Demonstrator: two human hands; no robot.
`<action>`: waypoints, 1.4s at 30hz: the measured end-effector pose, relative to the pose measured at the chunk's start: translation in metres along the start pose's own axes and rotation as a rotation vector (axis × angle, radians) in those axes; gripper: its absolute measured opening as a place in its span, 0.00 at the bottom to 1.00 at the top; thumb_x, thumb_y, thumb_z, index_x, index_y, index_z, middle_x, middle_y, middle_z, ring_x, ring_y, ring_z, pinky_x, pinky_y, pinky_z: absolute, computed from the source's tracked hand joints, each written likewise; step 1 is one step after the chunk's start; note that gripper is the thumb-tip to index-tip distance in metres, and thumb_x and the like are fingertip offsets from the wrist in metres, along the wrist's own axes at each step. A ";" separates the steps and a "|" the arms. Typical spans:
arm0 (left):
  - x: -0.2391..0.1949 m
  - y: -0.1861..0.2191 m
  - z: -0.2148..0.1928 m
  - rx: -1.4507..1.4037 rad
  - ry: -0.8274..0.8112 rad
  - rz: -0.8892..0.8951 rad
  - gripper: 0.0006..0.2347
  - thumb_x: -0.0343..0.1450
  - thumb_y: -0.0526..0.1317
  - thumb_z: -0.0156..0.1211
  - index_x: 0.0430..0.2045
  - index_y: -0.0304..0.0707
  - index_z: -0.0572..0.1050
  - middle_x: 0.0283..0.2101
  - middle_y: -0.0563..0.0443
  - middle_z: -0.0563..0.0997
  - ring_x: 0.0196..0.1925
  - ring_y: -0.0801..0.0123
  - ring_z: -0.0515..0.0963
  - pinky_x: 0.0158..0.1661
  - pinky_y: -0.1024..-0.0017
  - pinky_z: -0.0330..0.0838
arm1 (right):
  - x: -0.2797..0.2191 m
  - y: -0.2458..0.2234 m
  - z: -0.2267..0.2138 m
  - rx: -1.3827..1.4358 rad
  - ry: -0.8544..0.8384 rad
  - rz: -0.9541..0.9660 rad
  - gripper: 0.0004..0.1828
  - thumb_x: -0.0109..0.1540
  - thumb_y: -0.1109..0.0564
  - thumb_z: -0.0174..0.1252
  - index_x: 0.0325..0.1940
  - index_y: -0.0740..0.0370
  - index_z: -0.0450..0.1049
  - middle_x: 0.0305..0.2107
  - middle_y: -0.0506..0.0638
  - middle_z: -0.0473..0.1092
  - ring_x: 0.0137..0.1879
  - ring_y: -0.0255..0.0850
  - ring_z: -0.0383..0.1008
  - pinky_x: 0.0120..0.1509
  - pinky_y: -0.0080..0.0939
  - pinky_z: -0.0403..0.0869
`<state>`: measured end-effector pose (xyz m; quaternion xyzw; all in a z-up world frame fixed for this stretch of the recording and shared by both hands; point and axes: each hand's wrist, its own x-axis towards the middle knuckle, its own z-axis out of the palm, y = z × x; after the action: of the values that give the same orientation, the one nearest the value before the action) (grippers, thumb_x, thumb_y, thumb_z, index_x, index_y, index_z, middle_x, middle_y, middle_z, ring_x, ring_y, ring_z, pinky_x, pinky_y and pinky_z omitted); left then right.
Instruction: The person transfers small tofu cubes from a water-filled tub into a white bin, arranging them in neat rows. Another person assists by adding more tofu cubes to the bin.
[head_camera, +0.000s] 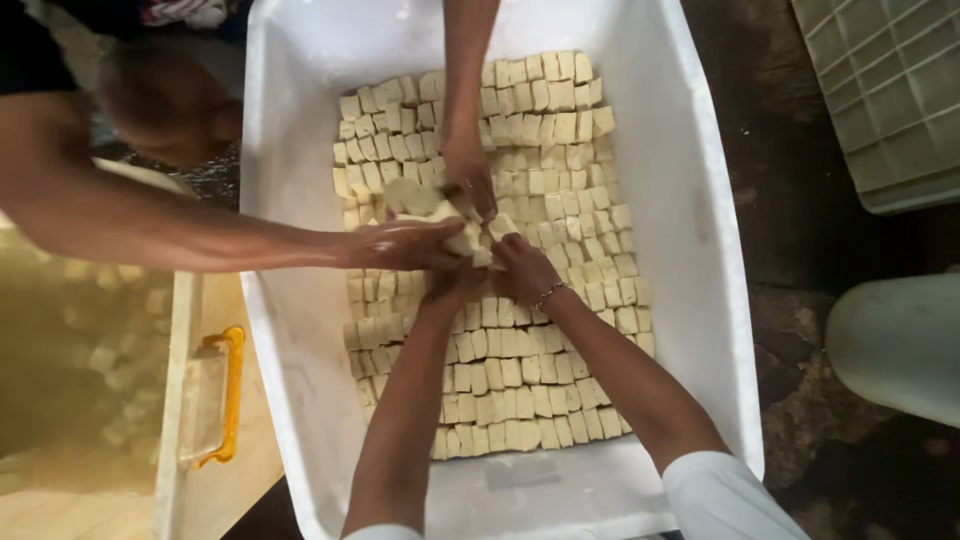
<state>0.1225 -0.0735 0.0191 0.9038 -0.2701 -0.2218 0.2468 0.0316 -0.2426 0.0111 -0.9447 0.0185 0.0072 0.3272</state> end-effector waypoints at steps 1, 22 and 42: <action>-0.012 0.001 -0.002 -0.020 0.023 -0.022 0.24 0.66 0.46 0.68 0.57 0.44 0.72 0.61 0.39 0.72 0.63 0.49 0.71 0.58 0.57 0.68 | 0.001 0.001 -0.001 0.009 0.002 0.023 0.28 0.55 0.51 0.68 0.57 0.56 0.68 0.51 0.55 0.67 0.54 0.56 0.72 0.55 0.55 0.75; -0.118 0.082 0.002 -1.293 -0.198 -0.352 0.22 0.69 0.50 0.66 0.49 0.33 0.74 0.46 0.45 0.80 0.42 0.67 0.83 0.42 0.67 0.81 | -0.016 0.054 -0.032 -0.195 0.204 -0.043 0.27 0.53 0.55 0.68 0.54 0.61 0.67 0.54 0.63 0.66 0.61 0.60 0.70 0.55 0.56 0.75; 0.023 0.129 0.094 -0.463 0.249 0.075 0.16 0.68 0.43 0.63 0.47 0.35 0.76 0.40 0.30 0.81 0.45 0.40 0.81 0.44 0.52 0.76 | -0.016 0.100 -0.132 -0.647 -0.853 0.158 0.23 0.62 0.61 0.58 0.62 0.58 0.69 0.56 0.61 0.71 0.60 0.54 0.75 0.59 0.51 0.76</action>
<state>0.0409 -0.2118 0.0127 0.8331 -0.2129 -0.1555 0.4863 0.0116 -0.4022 0.0529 -0.9063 -0.0480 0.4199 -0.0036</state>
